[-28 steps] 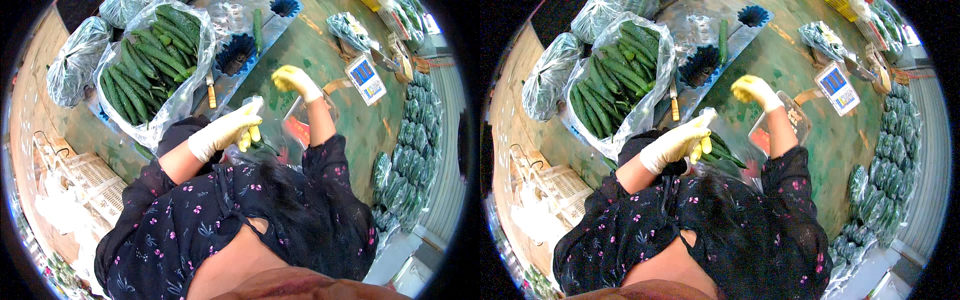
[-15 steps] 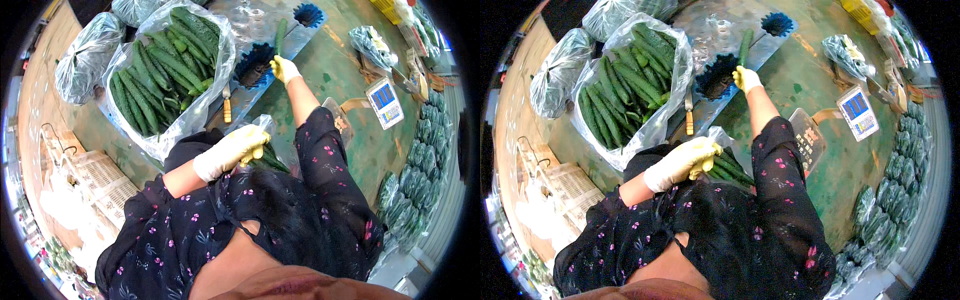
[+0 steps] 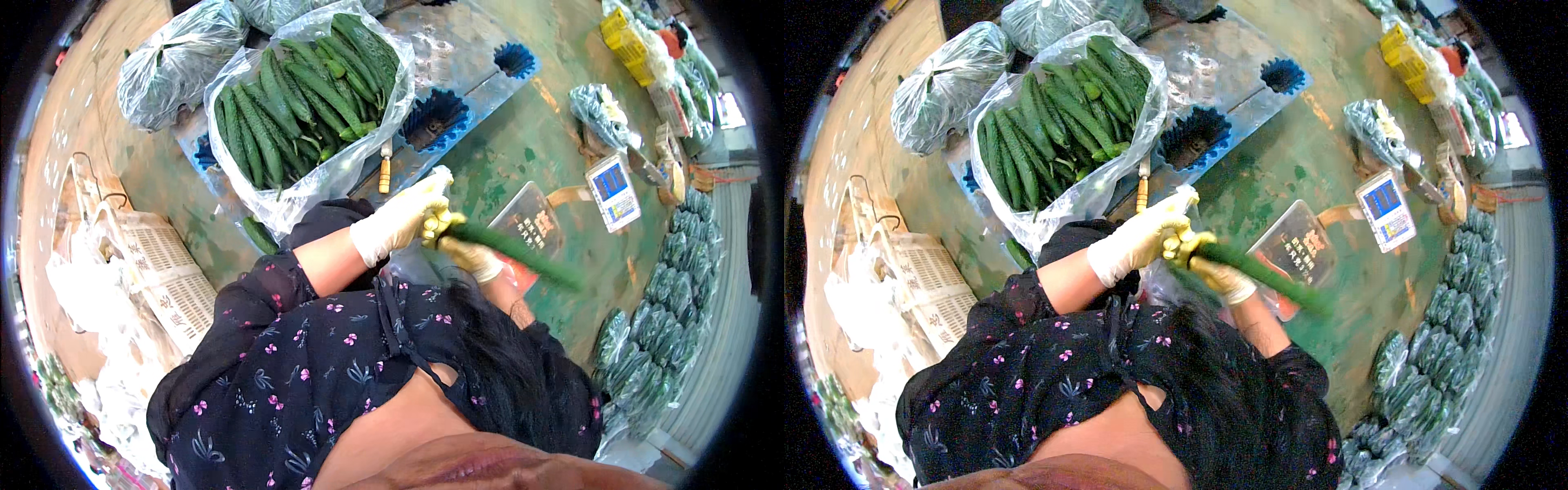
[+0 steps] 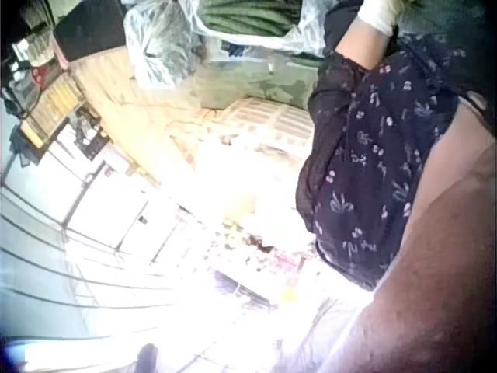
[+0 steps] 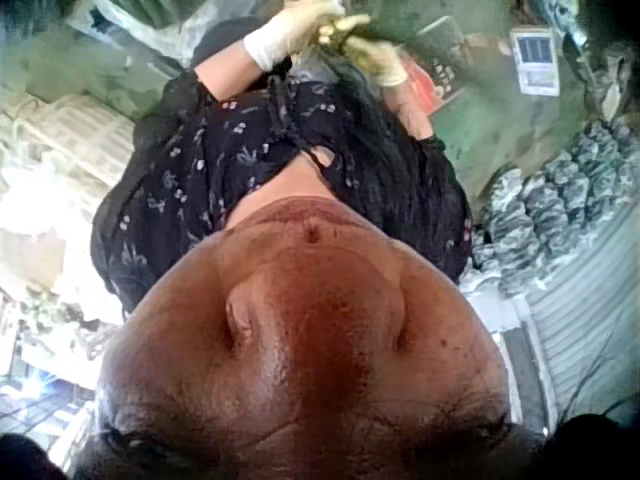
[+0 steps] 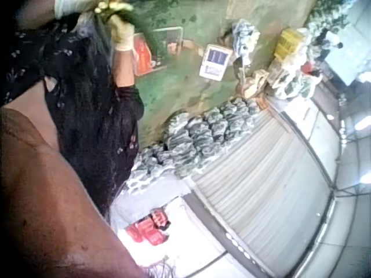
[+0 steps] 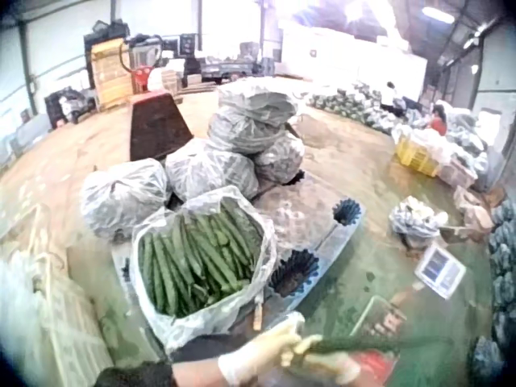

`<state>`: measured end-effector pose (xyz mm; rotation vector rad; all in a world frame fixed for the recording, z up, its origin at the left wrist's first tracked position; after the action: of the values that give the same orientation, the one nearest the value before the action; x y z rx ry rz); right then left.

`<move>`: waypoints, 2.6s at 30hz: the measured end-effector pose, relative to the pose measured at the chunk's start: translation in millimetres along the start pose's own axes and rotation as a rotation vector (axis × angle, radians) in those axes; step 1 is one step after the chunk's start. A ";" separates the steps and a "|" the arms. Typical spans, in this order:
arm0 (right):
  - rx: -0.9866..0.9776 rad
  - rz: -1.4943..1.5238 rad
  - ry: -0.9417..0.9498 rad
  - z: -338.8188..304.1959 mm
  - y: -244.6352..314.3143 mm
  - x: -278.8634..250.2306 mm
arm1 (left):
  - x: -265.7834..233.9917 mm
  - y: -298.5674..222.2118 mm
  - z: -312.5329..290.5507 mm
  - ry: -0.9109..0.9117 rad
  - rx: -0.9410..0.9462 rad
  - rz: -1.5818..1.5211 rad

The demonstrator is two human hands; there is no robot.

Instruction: The person picks up cucumbers from a large plastic-lined bin, trims the ends using a small knife, and places them into a smaller clear plastic bag. After several cucumbers are inside, the person ties the bag shut and sets it aside before starting a new bag.

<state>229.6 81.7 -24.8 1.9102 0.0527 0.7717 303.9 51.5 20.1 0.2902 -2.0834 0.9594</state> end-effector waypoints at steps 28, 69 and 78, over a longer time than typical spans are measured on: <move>-0.185 -1.634 -0.152 265.9 85.4 99.6 | 15.5 24.2 -25.2 0.096 -0.223 0.516; 0.228 0.442 0.281 161.2 84.4 56.1 | -4.1 25.8 -9.6 0.072 -0.110 0.123; -0.196 0.142 0.171 44.9 122.1 37.9 | -7.7 25.2 -5.6 0.123 -0.131 -0.095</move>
<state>247.5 2.2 83.4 1.6724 -0.0519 0.9988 299.6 71.9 3.1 0.2533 -1.9908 0.7622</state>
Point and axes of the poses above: each hand's wrist, its own z-axis towards the middle knuckle, its own x-axis out of the palm, y = z × x, the point moved 10 cm from there along z, towards the middle knuckle, and after that the axes turned 2 degrees about -z, right-handed, at the moved point
